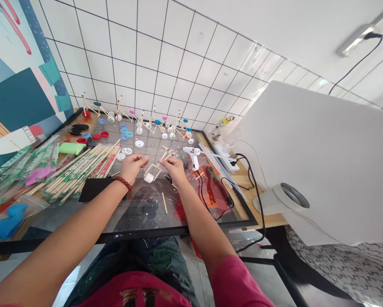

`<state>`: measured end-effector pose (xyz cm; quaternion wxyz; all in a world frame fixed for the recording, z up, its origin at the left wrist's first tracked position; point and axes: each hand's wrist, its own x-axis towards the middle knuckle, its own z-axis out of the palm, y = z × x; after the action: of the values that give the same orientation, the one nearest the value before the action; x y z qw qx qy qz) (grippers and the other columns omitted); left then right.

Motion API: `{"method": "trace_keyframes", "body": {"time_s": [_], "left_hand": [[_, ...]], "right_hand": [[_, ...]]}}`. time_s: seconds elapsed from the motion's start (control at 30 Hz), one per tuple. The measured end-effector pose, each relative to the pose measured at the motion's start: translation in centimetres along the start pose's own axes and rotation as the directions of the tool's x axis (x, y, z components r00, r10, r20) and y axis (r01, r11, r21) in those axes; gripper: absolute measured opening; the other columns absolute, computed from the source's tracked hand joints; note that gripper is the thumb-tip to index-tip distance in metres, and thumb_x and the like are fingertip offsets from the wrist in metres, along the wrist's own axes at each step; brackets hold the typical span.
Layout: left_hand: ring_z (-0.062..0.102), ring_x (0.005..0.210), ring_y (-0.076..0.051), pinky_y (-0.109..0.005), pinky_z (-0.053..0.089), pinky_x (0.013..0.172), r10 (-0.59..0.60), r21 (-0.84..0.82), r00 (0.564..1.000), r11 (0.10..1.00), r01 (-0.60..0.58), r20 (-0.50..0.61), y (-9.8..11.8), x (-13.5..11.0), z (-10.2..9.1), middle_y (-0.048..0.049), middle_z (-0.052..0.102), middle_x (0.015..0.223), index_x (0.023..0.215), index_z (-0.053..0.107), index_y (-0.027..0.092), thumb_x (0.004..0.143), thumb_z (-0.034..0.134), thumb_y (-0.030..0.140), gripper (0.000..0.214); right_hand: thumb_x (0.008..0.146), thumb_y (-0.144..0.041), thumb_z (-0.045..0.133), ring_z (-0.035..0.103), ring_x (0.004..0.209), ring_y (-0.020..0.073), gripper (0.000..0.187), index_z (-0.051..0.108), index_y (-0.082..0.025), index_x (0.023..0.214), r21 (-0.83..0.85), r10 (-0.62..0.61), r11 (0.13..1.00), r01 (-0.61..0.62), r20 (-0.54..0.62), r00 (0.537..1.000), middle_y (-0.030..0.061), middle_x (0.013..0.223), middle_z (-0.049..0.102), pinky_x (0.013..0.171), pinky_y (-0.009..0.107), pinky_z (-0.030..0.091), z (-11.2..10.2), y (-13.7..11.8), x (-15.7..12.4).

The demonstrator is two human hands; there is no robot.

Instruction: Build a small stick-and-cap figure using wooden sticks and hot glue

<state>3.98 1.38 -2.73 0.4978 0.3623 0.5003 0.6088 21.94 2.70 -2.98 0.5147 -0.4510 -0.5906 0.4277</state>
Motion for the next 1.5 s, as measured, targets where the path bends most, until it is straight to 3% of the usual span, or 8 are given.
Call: {"method": "trace_keyframes", "body": {"time_s": [0.3, 0.47, 0.7, 0.83, 0.93, 1.03, 1.2, 1.5], "left_hand": [[0.074, 0.086, -0.022, -0.037, 0.060, 0.085, -0.005, -0.085, 0.999, 0.996, 0.008, 0.036, 0.0, -0.2, 0.3, -0.0080, 0.081, 0.083, 0.075, 0.081, 0.018, 0.052, 0.099, 0.046, 0.041], [0.066, 0.070, -0.018, -0.034, 0.055, 0.076, 0.007, -0.010, 1.000, 1.000, -0.007, -0.018, 0.3, -0.4, 0.2, -0.0024, 0.072, 0.066, 0.065, 0.074, 0.019, 0.043, 0.101, 0.038, 0.040], [0.051, 0.049, -0.013, -0.029, 0.042, 0.054, 0.018, 0.081, 0.999, 0.997, -0.015, -0.030, -0.1, 0.1, -0.1, -0.0003, 0.060, 0.054, 0.051, 0.055, 0.023, 0.077, 0.081, 0.051, 0.046], [0.054, 0.053, -0.014, -0.029, 0.045, 0.057, 0.056, 0.088, 0.997, 0.995, -0.052, -0.048, 0.1, 0.0, 0.0, -0.0029, 0.062, 0.056, 0.050, 0.057, 0.022, 0.078, 0.079, 0.062, 0.054], [0.066, 0.069, -0.017, -0.029, 0.052, 0.067, 0.052, 0.060, 0.995, 0.997, -0.058, 0.085, 0.8, -0.4, 0.1, -0.0055, 0.075, 0.076, 0.071, 0.076, 0.020, 0.060, 0.095, 0.058, 0.044], [0.065, 0.066, -0.018, -0.028, 0.049, 0.059, -0.026, 0.159, 0.962, 0.987, -0.018, 0.271, 1.1, -0.8, 0.0, -0.0054, 0.077, 0.077, 0.080, 0.081, 0.019, 0.044, 0.103, 0.047, 0.051], [0.054, 0.049, -0.016, -0.028, 0.041, 0.049, -0.115, 0.287, 0.909, 0.958, -0.005, 0.400, 0.5, -1.0, -0.2, -0.0023, 0.066, 0.054, 0.060, 0.075, 0.021, 0.052, 0.098, 0.050, 0.038], [0.061, 0.058, -0.018, -0.029, 0.048, 0.057, -0.116, 0.248, 0.876, 0.969, -0.005, 0.468, 0.6, -0.8, -0.1, -0.0058, 0.071, 0.066, 0.065, 0.074, 0.020, 0.062, 0.093, 0.053, 0.037]], "right_hand": [[0.070, -0.070, 0.086, 0.054, 0.072, 0.0189, 0.052, 0.065, -0.024, 0.058, 0.013, -0.002, 1.000, 0.002, 0.010, 1.000, 0.0005, 0.066, 0.062, 0.072, 0.033, 0.046, 0.0, -0.1, 0.0], [0.070, -0.072, 0.084, 0.050, 0.070, 0.0178, 0.055, 0.062, -0.024, 0.057, 0.009, -0.037, 0.999, 0.037, 0.021, 0.999, -0.0005, 0.064, 0.055, 0.069, 0.033, 0.044, 0.0, -0.1, -0.1], [0.068, -0.078, 0.082, 0.049, 0.070, 0.0183, 0.058, 0.063, -0.025, 0.058, -0.015, -0.028, 0.999, 0.029, 0.022, 0.999, -0.0003, 0.064, 0.056, 0.071, 0.034, 0.043, 0.0, -0.4, -0.1], [0.069, -0.075, 0.083, 0.052, 0.071, 0.0186, 0.055, 0.064, -0.024, 0.058, -0.003, -0.039, 0.999, 0.039, 0.024, 0.999, 0.0003, 0.066, 0.059, 0.074, 0.034, 0.045, 0.0, -0.4, -0.1], [0.069, -0.074, 0.084, 0.054, 0.073, 0.0197, 0.053, 0.067, -0.025, 0.060, 0.008, -0.033, 0.999, 0.033, 0.028, 0.999, 0.0009, 0.068, 0.062, 0.075, 0.035, 0.046, 0.0, -0.4, -0.2], [0.071, -0.072, 0.083, 0.056, 0.073, 0.0194, 0.051, 0.068, -0.024, 0.061, 0.016, -0.029, 0.999, 0.028, 0.029, 0.999, 0.0009, 0.069, 0.063, 0.074, 0.034, 0.047, 0.0, -0.4, -0.3], [0.069, -0.069, 0.084, 0.057, 0.074, 0.0187, 0.049, 0.066, -0.024, 0.062, 0.041, -0.014, 0.999, 0.013, 0.027, 1.000, 0.0008, 0.070, 0.064, 0.074, 0.034, 0.048, 0.1, -0.4, -0.2], [0.065, -0.060, 0.091, 0.060, 0.075, 0.0175, 0.043, 0.076, -0.022, 0.080, 0.166, 0.027, 0.985, -0.049, 0.136, 0.990, 0.0020, 0.081, 0.072, 0.070, 0.031, 0.048, -0.9, -1.5, -0.3]]}}
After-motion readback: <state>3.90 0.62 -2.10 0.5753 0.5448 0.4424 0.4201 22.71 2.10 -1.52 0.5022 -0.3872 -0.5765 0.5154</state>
